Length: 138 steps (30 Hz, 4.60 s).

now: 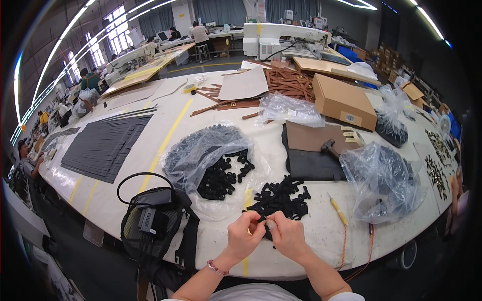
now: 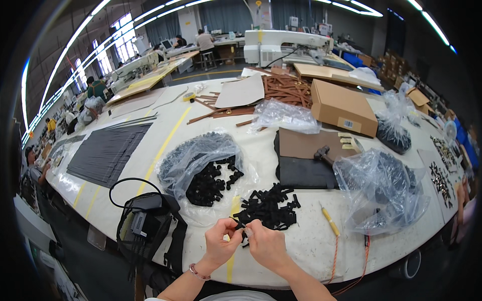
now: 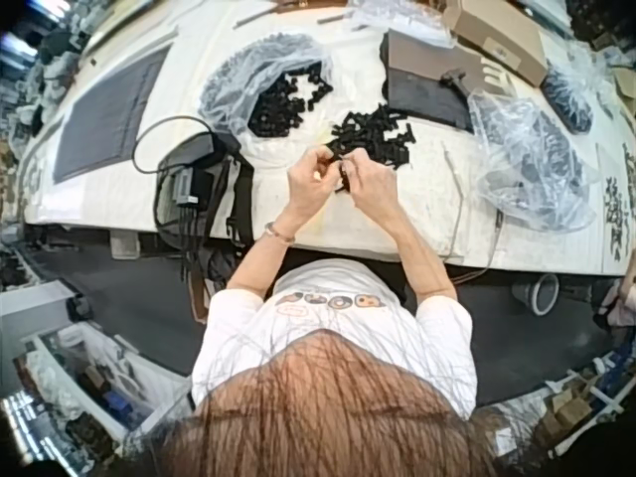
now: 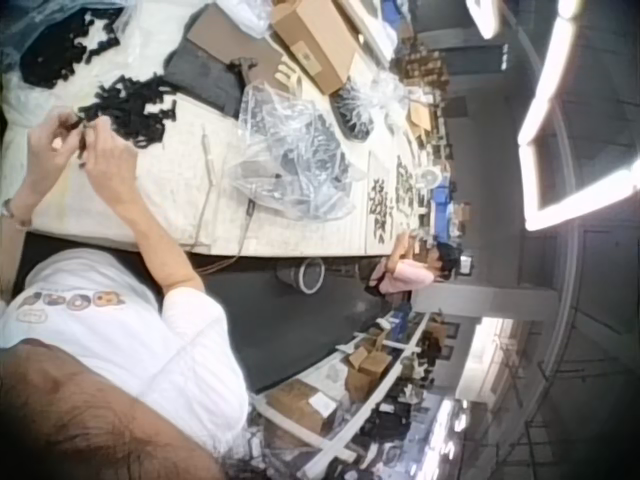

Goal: The person inserts small metal pins into small black strap loops by hand, assembling the pieces one at a time.

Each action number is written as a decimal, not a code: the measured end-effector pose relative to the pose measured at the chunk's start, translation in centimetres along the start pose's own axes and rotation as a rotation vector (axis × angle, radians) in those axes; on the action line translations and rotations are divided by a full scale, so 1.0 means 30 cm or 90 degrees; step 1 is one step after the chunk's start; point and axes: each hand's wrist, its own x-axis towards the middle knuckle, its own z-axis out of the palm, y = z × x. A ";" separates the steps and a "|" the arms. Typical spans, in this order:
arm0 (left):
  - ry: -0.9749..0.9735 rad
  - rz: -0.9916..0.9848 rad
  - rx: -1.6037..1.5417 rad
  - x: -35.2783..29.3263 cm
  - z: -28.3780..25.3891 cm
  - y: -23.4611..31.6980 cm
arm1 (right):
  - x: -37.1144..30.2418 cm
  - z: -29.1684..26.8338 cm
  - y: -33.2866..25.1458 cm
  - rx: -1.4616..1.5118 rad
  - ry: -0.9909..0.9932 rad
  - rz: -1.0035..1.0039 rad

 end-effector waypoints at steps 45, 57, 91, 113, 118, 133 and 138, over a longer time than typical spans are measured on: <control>-0.122 0.111 0.028 -0.043 -0.009 -0.002 | -0.005 -0.033 0.062 0.322 -0.135 0.221; -0.191 -0.071 -0.170 -0.082 0.001 -0.052 | -0.029 -0.010 0.094 0.833 -0.288 0.508; -0.097 -0.127 0.033 0.070 -0.068 -0.108 | 0.205 -0.014 0.439 -0.175 -0.085 0.211; -0.112 -0.351 -0.289 0.050 -0.057 -0.080 | 0.176 -0.082 0.268 0.401 -0.162 0.343; -0.129 -0.434 -0.471 0.061 0.014 -0.086 | 0.134 -0.074 0.185 0.577 -0.201 0.392; -0.102 -0.457 -0.429 0.055 0.059 -0.083 | 0.096 -0.065 0.154 0.524 -0.120 0.353; -0.126 -0.454 -0.536 0.061 0.048 -0.061 | 0.095 -0.059 0.160 0.610 -0.176 0.380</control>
